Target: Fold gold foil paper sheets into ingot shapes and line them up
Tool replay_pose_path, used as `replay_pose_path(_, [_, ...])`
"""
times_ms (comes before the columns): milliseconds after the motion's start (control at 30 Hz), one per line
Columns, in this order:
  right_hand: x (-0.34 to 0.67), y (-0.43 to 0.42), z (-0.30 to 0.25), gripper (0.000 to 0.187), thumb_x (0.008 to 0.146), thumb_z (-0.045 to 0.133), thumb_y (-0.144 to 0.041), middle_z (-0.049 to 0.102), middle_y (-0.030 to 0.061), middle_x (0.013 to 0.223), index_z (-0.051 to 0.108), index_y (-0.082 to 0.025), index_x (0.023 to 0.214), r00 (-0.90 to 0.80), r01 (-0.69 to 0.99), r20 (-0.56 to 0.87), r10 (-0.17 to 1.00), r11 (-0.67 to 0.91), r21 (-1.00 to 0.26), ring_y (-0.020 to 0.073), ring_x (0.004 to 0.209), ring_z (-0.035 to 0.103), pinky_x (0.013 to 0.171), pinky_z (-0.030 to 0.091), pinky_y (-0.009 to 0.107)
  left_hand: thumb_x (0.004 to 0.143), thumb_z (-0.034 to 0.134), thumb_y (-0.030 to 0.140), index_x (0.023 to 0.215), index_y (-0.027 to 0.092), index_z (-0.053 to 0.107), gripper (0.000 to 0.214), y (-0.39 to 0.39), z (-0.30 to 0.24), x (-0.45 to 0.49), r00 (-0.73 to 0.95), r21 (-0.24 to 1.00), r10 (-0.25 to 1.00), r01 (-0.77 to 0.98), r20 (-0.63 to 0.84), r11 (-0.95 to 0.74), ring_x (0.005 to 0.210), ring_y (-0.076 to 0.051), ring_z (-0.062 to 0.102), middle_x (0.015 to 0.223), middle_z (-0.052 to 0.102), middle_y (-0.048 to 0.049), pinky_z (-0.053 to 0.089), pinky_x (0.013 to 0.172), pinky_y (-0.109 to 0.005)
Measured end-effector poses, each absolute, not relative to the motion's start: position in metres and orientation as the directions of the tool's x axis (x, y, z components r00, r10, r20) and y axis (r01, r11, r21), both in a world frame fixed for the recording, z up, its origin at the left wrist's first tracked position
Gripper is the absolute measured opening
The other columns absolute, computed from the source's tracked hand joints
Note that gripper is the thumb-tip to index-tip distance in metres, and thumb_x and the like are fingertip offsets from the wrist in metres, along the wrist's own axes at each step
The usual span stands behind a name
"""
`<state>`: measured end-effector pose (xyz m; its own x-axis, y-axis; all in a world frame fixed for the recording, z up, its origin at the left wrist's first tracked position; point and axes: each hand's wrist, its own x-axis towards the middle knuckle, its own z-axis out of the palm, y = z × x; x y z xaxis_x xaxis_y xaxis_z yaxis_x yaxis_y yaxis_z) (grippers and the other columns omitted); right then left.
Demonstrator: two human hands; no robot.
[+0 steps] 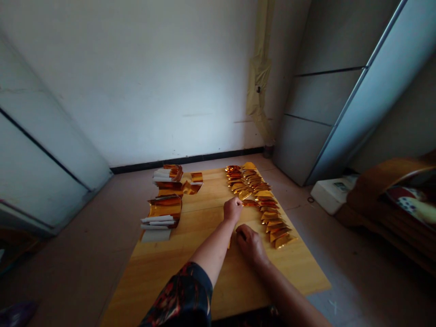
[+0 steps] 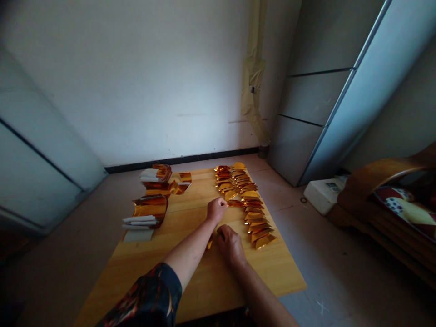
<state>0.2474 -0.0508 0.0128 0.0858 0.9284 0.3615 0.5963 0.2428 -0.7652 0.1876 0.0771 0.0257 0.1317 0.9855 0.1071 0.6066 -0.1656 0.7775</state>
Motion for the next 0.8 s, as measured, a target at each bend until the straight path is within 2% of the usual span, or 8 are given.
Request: replay_pose_path(800, [0.246,-0.053,0.013,0.016,0.077,0.041,-0.014,0.058,0.0006,0.068,0.056,-0.019,0.073,0.059,0.613,0.367,0.928,0.257,-0.747,0.0126,0.063,0.054,0.061,0.04,0.02,0.074,0.054,0.009,0.072,0.019,0.067,0.016,0.09,0.026,0.176,0.08,0.736,0.985,0.657,0.15,-0.165,0.07,-0.012,0.06,0.076,0.07,0.0003,0.041,0.066,-0.021])
